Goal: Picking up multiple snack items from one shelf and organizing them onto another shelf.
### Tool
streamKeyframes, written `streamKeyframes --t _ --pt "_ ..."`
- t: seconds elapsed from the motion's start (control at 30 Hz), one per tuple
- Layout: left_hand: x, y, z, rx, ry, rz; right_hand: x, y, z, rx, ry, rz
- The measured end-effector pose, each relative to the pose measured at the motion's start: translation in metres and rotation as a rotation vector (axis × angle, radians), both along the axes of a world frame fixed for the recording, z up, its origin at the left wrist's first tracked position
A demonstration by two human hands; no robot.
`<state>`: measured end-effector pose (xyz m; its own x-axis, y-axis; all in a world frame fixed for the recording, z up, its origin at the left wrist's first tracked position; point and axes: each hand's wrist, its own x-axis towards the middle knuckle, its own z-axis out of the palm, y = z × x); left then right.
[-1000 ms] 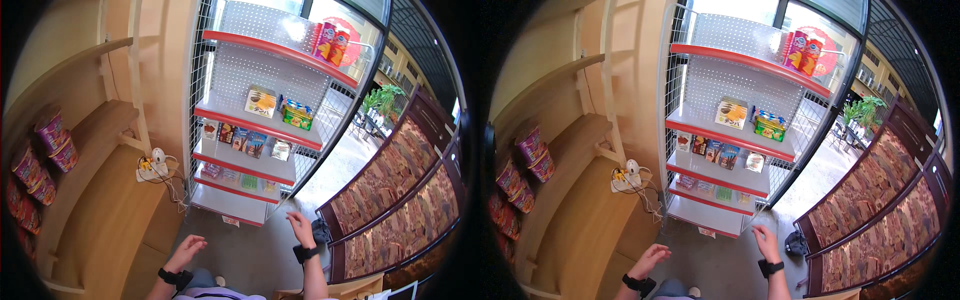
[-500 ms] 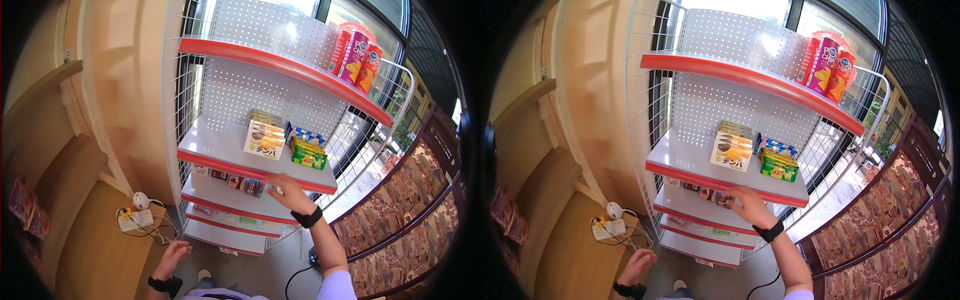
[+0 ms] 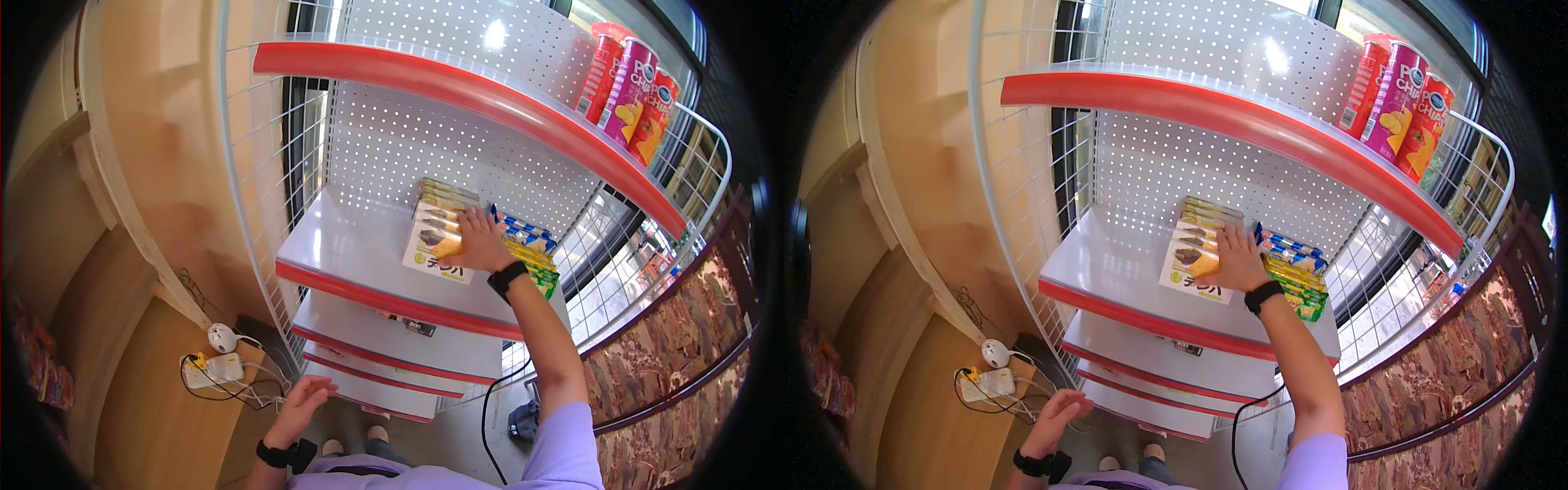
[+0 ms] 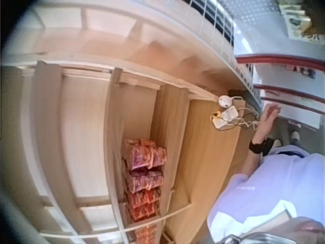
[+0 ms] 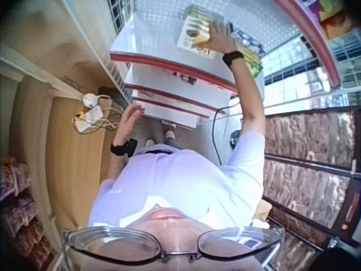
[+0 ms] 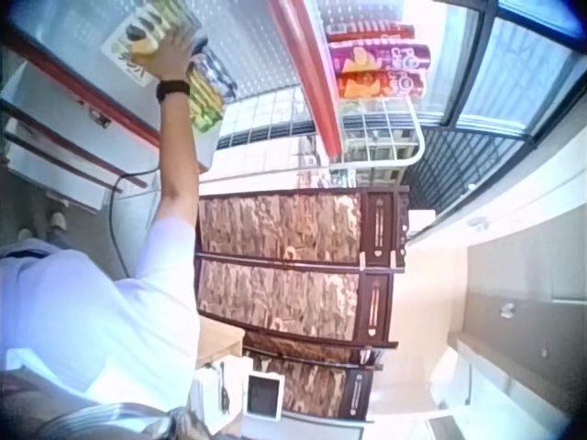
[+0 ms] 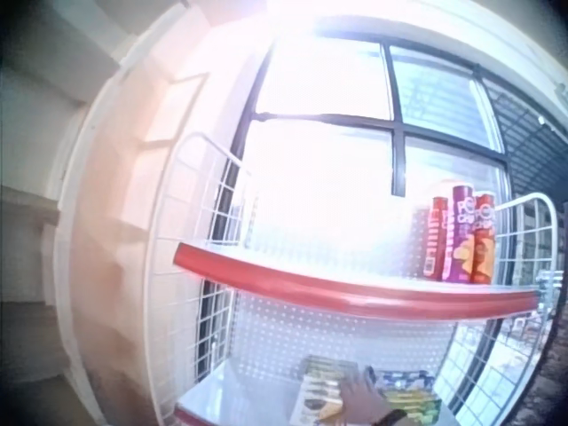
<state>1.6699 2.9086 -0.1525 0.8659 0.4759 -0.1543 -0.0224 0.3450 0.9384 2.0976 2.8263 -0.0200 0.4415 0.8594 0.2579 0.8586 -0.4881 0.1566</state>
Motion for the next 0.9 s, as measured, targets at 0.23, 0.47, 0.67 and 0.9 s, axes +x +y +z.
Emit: streamKeyframes --t 0.23,0.47,0.67,0.9 --pt "0.013 0.000 0.016 0.047 0.074 0.164 -0.004 -0.020 -0.002 -0.015 0.082 0.145" --pt "0.052 -0.028 0.036 0.020 -0.039 -0.009 0.010 -0.011 0.025 -0.044 0.105 0.216" --pt "0.053 -0.032 0.043 0.004 -0.086 0.010 0.011 -0.009 0.033 -0.114 0.329 0.165" --pt "0.058 -0.036 0.054 -0.023 -0.098 0.071 -0.018 -0.012 0.054 0.032 0.448 0.436"
